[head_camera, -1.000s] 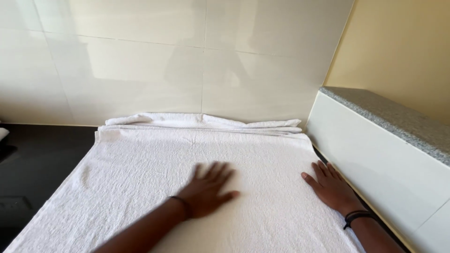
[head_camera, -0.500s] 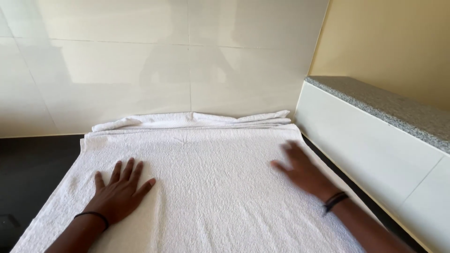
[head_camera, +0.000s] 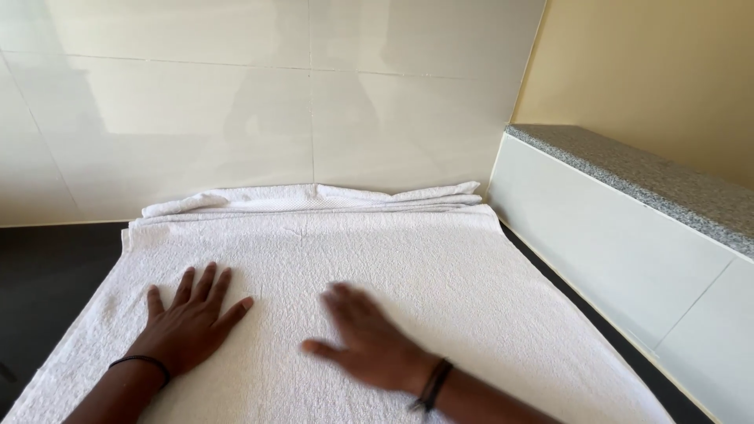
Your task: Folding a white towel into accordion pleats on a counter.
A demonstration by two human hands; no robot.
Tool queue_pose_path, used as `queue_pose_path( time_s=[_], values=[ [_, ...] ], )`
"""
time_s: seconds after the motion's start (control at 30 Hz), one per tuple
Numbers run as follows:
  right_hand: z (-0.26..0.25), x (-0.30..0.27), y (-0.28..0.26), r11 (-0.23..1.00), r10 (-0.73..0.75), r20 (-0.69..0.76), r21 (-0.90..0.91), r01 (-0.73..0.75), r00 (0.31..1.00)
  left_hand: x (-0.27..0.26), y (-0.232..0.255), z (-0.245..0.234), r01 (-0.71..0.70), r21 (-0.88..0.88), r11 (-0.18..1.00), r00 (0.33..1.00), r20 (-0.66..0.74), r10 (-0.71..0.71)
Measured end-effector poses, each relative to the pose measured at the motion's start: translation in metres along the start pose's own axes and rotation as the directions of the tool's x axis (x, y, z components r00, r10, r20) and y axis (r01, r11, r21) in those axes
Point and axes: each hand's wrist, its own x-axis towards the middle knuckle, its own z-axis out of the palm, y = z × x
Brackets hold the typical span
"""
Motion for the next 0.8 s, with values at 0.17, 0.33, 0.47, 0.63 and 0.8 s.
queue_pose_path(
  time_s=[0.17,0.33,0.47,0.63,0.8],
  values=[
    [-0.028,-0.054,0.075,0.955,0.285,-0.043,-0.066,-0.288,0.957,0.021,-0.012,0.024,0.006,0.371,0.929,0.805,-0.553,0.216],
    [-0.058,-0.126,0.181,0.825,0.544,-0.104,-0.114,-0.554,0.832,-0.001,0.004,-0.004,0.025,-0.025,0.999,0.999,0.038,-0.024],
    [-0.072,-0.156,0.222,0.665,0.694,-0.147,-0.243,-0.706,0.705,0.002,0.002,-0.002,0.016,-0.037,0.999,1.0,0.024,-0.015],
    [-0.07,-0.161,0.225,0.59,0.732,-0.197,-0.295,-0.752,0.652,0.006,-0.011,0.002,0.021,-0.029,0.999,0.999,0.028,-0.02],
    [-0.068,-0.158,0.227,0.587,0.721,-0.244,-0.283,-0.759,0.648,0.012,-0.067,0.007,0.344,-0.083,0.935,0.938,-0.026,-0.347]
  ],
)
